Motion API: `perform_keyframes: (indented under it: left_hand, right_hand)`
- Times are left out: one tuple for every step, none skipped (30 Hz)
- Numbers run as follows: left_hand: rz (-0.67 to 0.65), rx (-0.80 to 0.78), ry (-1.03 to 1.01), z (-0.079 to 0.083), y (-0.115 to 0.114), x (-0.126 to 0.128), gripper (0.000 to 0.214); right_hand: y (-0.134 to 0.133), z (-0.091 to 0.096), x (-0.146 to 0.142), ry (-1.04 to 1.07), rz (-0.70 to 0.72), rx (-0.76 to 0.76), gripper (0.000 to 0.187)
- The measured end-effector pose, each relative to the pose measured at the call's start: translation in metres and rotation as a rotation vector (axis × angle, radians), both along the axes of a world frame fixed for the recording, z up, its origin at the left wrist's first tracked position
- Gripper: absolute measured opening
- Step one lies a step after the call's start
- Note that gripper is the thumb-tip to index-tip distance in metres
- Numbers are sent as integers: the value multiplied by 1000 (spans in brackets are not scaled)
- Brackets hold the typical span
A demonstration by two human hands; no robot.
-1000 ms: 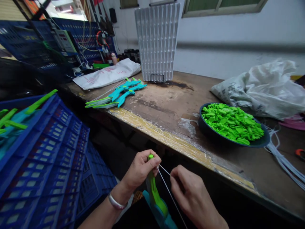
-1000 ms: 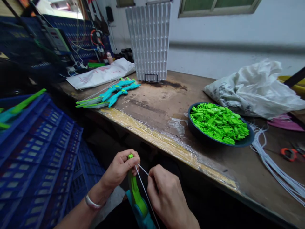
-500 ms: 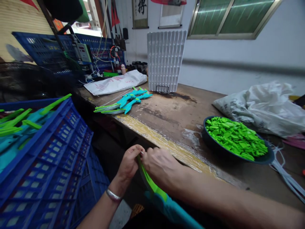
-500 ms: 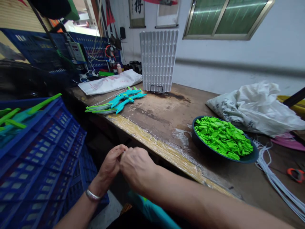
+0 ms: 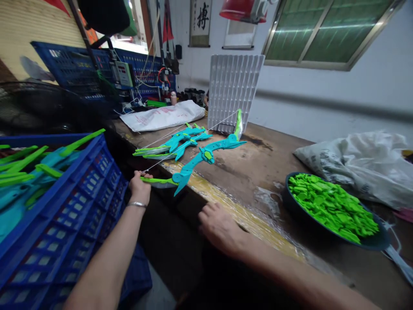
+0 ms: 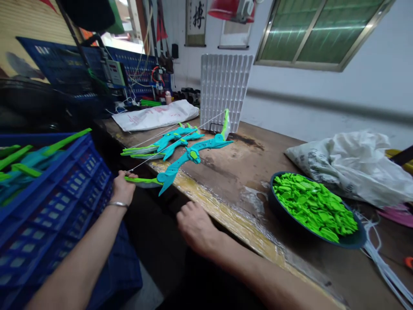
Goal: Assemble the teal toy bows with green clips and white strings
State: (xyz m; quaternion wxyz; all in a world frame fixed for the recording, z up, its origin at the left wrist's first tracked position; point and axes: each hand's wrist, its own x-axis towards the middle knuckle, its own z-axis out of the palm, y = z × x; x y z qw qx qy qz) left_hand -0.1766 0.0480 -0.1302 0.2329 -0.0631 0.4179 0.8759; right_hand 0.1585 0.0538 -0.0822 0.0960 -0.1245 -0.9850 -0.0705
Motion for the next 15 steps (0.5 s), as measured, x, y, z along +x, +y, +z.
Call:
perform_keyframes:
  left_hand:
    - [18,-39,-8,1,11,-4,30]
    - [32,-80,-11,3,22,-7,32]
    - [42,-124,-9,5,33,-9,34]
    - [50,-171,-2,9,44,-10,35]
    - [58,-220,12,12,55,-11,36]
    - [68,-272,30,16,64,-12,36]
    - [79,-325,54,20,72,-13,37]
    - [93,-380,85,24,78,-15,37]
    - [109,-439,120,27,81,-16,37]
    - [124,-503,162,29,83,-18,37]
    - [140,-573,210,31,83,-20,37]
    - [154,-648,259,32,81,-22,37]
    - [162,-728,307,34,79,-25,37]
    - [165,-813,355,35,77,-27,37]
    - [163,-900,408,38,74,-31,39]
  right_hand:
    - [18,-14,10,27,-76,14,16]
    - [35,-27,20,60,-145,30,19]
    - [49,-39,31,93,-198,42,22]
    - [60,-50,42,122,-236,52,26]
    - [70,-61,52,151,-257,59,28]
    - [76,-72,61,179,-260,64,29]
    - [81,-83,68,213,-250,76,29]
    - [85,-93,74,254,-233,97,31]
    - [88,-102,78,290,-217,123,34]
    - [90,-110,80,316,-209,145,36]
    - [92,-115,81,325,-203,153,38]
    - [94,-119,81,335,-198,154,39]
    - [96,-120,80,343,-189,152,42]
    - [98,-120,80,346,-185,142,44]
    - [99,-119,79,346,-180,124,46]
